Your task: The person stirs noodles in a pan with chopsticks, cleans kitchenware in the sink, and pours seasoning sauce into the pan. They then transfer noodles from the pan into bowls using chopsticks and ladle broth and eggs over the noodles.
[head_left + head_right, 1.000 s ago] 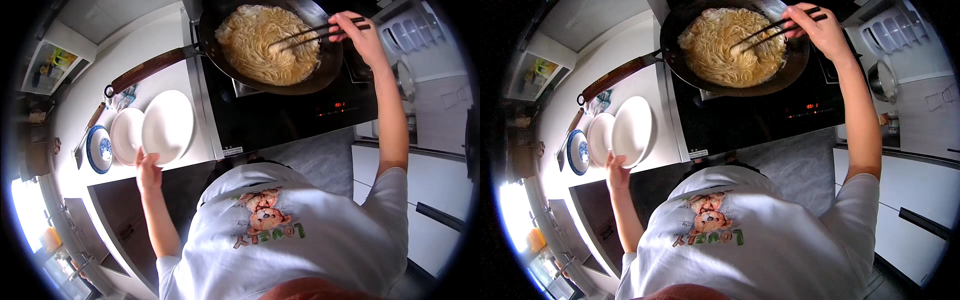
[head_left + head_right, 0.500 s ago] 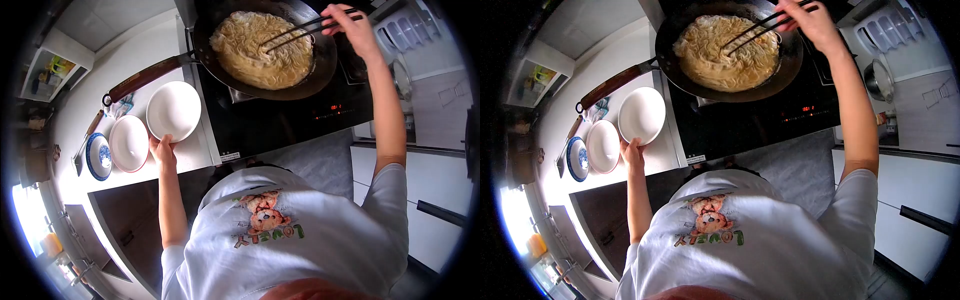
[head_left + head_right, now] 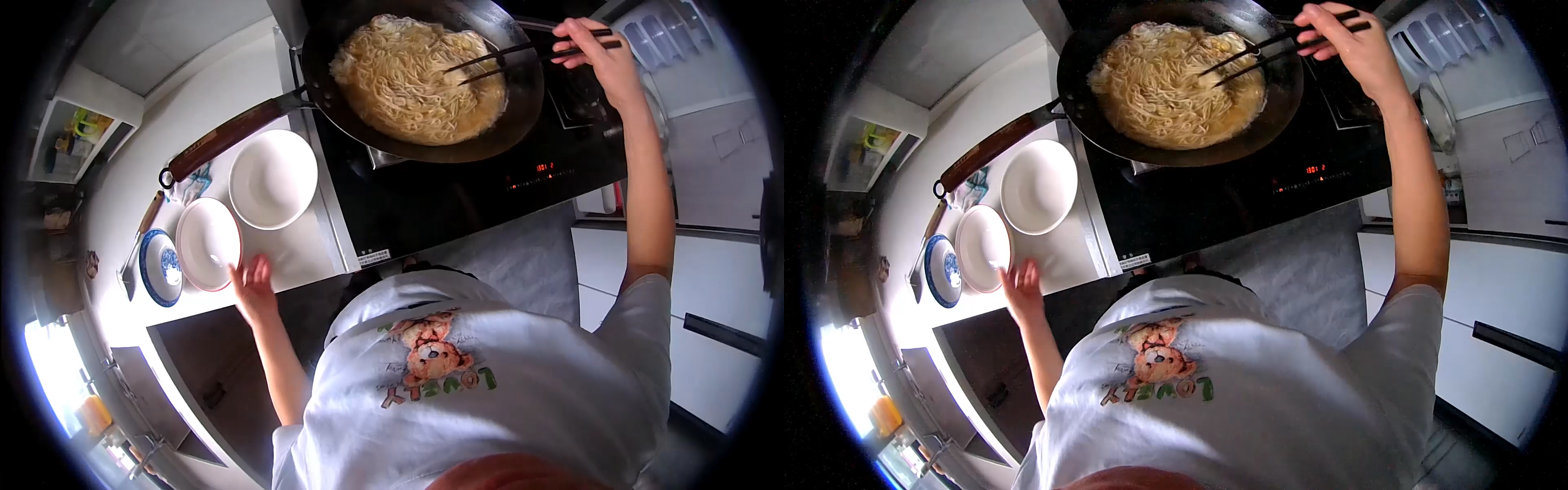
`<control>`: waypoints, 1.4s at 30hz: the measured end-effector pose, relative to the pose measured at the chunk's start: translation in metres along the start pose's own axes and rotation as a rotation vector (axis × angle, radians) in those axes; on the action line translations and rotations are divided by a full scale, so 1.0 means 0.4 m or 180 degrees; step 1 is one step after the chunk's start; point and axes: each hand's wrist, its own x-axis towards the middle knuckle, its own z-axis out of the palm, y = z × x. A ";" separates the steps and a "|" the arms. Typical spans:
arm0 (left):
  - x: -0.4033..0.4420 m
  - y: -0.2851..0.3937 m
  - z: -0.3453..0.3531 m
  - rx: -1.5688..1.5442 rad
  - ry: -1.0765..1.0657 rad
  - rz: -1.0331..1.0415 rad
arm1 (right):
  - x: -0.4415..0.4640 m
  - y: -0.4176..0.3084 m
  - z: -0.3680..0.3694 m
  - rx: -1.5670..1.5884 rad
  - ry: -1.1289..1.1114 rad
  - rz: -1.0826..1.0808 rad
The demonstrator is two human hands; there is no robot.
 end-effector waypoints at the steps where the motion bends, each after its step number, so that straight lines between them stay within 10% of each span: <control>1: 0.003 0.020 -0.032 -0.0058 0.0245 0.0096 | -0.011 0.001 0.013 -0.0019 0.0169 -0.0026; 24: 0.000 0.208 -0.128 0.0877 -0.0076 0.0188 | -0.033 -0.045 0.110 0.0367 -0.0208 0.0263; 42: -0.064 0.381 -0.060 0.1426 -0.0017 0.1341 | -0.087 0.068 0.158 0.1742 0.0986 0.1319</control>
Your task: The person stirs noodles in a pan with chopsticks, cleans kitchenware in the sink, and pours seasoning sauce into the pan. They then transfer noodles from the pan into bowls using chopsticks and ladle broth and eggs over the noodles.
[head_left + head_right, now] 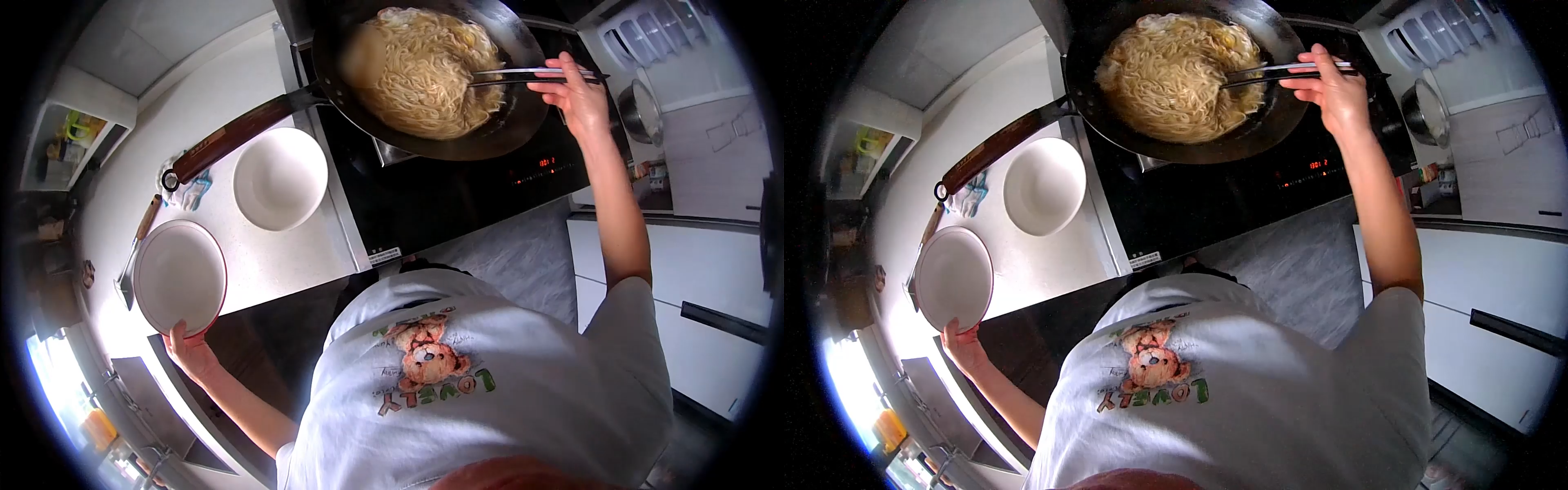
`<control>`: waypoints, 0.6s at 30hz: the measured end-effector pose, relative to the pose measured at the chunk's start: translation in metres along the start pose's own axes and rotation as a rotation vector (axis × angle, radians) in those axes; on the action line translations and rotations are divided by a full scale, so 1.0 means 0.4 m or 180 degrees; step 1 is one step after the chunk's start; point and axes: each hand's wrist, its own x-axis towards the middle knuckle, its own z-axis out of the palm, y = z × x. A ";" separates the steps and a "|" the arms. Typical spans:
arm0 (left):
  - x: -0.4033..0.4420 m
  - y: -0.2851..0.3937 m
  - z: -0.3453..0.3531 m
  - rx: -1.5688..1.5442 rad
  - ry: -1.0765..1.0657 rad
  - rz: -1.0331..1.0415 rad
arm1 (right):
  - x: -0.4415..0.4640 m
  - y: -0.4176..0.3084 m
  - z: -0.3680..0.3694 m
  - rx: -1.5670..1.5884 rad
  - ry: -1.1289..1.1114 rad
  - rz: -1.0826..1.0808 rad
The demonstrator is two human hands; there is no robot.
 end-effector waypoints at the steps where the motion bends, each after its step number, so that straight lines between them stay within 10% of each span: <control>1: 0.000 -0.003 -0.004 -0.0083 -0.0009 -0.0042 | 0.003 0.007 0.018 0.0131 0.0011 0.0023; 18: 0.003 -0.016 0.005 -0.0219 -0.0230 -0.0162 | 0.022 -0.062 0.088 -0.0563 -0.0647 -0.0653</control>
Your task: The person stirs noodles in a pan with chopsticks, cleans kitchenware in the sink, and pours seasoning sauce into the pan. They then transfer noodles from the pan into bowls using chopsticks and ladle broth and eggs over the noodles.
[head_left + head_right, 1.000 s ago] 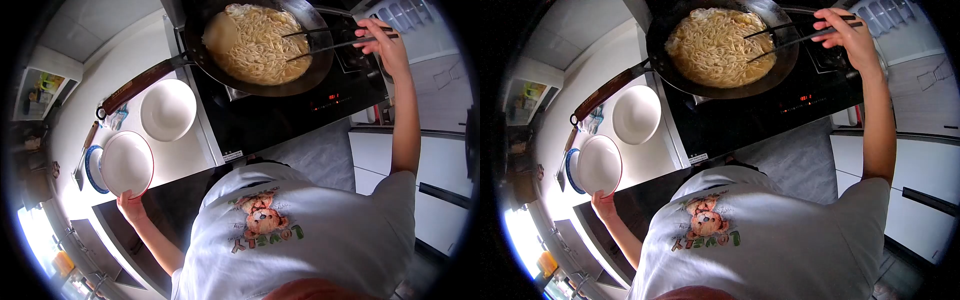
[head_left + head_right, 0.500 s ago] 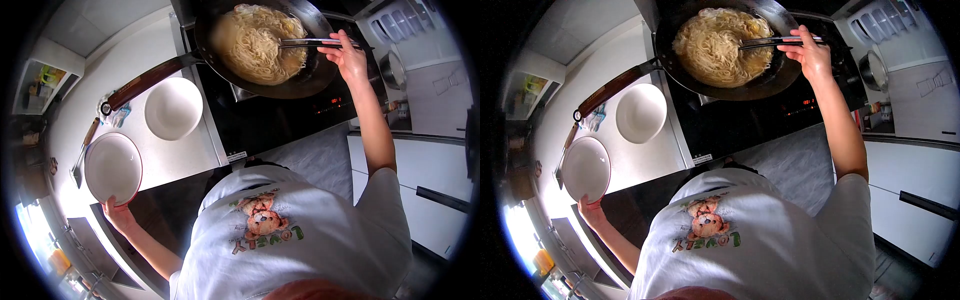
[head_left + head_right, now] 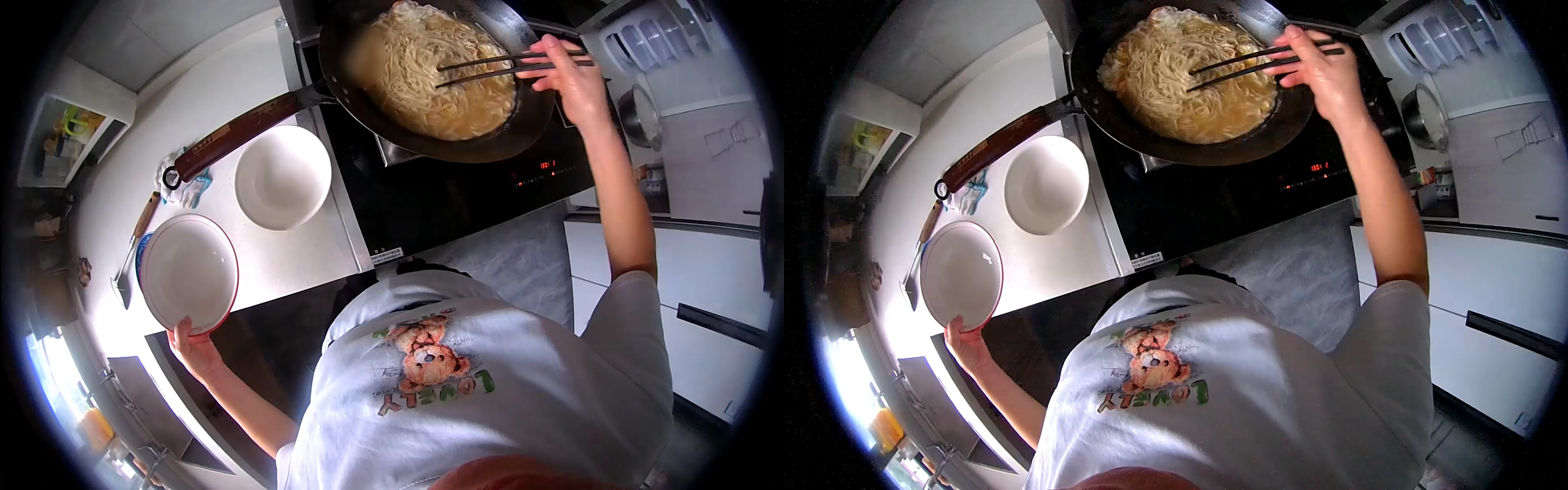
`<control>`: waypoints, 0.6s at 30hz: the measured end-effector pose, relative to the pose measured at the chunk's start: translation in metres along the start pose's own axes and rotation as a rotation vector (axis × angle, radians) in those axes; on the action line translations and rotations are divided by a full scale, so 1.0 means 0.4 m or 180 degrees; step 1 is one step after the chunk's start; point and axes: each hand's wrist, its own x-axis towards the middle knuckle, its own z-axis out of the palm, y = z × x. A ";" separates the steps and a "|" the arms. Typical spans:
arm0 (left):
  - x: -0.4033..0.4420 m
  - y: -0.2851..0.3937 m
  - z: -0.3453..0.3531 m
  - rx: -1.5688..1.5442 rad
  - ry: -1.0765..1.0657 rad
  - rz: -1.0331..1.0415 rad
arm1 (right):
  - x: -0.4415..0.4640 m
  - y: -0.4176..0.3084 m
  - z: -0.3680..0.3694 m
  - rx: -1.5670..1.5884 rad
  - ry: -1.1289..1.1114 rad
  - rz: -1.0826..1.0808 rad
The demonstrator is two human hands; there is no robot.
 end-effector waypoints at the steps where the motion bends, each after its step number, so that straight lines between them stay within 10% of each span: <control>1: -0.001 0.004 0.000 -0.0008 0.0019 -0.0025 | 0.004 -0.020 -0.014 -0.0223 0.0132 -0.0042; 18: -0.030 0.013 0.015 -0.0117 -0.0093 0.0005 | 0.088 0.153 -0.008 0.1183 0.0214 0.0600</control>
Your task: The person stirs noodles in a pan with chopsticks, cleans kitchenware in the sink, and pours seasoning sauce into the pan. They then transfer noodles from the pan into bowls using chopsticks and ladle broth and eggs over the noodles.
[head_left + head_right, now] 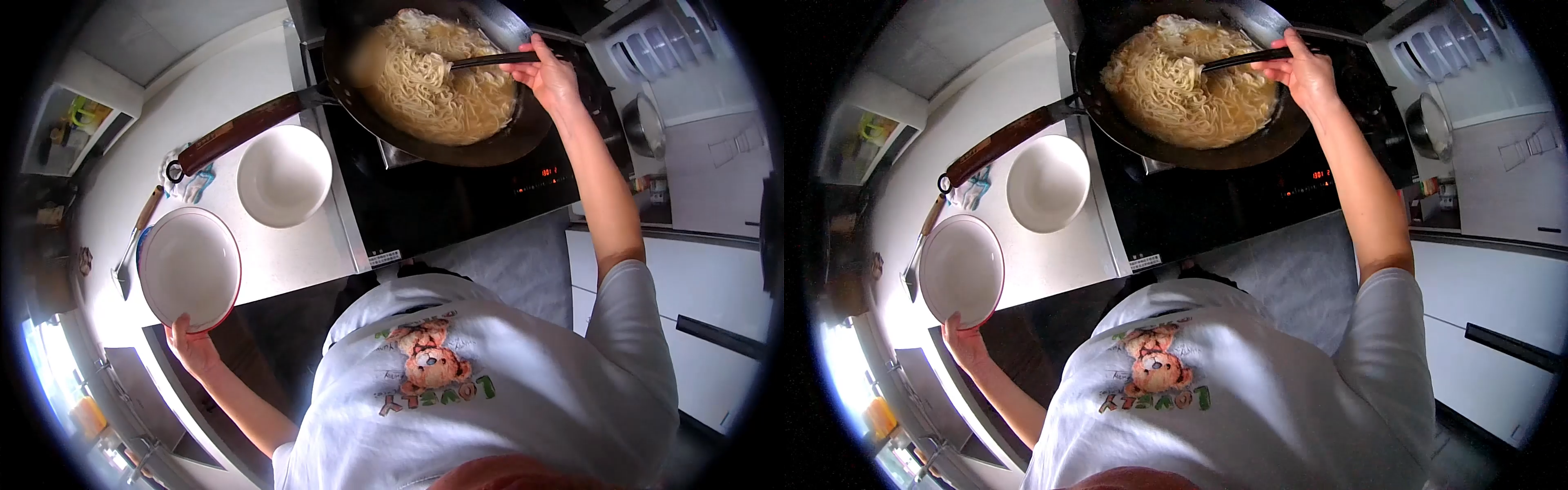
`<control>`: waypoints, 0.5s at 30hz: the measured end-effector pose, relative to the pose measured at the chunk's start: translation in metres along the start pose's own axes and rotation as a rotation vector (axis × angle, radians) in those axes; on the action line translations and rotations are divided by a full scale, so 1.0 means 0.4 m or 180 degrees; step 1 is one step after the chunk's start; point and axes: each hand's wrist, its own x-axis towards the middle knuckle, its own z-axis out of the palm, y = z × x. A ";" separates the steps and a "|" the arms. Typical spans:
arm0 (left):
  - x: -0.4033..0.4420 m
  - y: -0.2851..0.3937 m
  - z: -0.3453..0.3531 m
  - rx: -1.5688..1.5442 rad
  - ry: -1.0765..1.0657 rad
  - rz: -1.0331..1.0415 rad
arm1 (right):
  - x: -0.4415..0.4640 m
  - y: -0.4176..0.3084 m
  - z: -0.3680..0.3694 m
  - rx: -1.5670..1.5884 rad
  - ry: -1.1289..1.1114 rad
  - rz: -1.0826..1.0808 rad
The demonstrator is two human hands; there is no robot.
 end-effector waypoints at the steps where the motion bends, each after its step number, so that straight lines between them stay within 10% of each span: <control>1: -0.008 0.003 0.010 -0.0057 -0.0046 -0.0018 | 0.005 0.003 0.004 0.0130 0.0078 0.0121; 15: -0.084 0.085 0.210 -0.0341 -0.0618 -0.0194 | -0.014 0.009 0.023 0.1210 0.0309 0.0720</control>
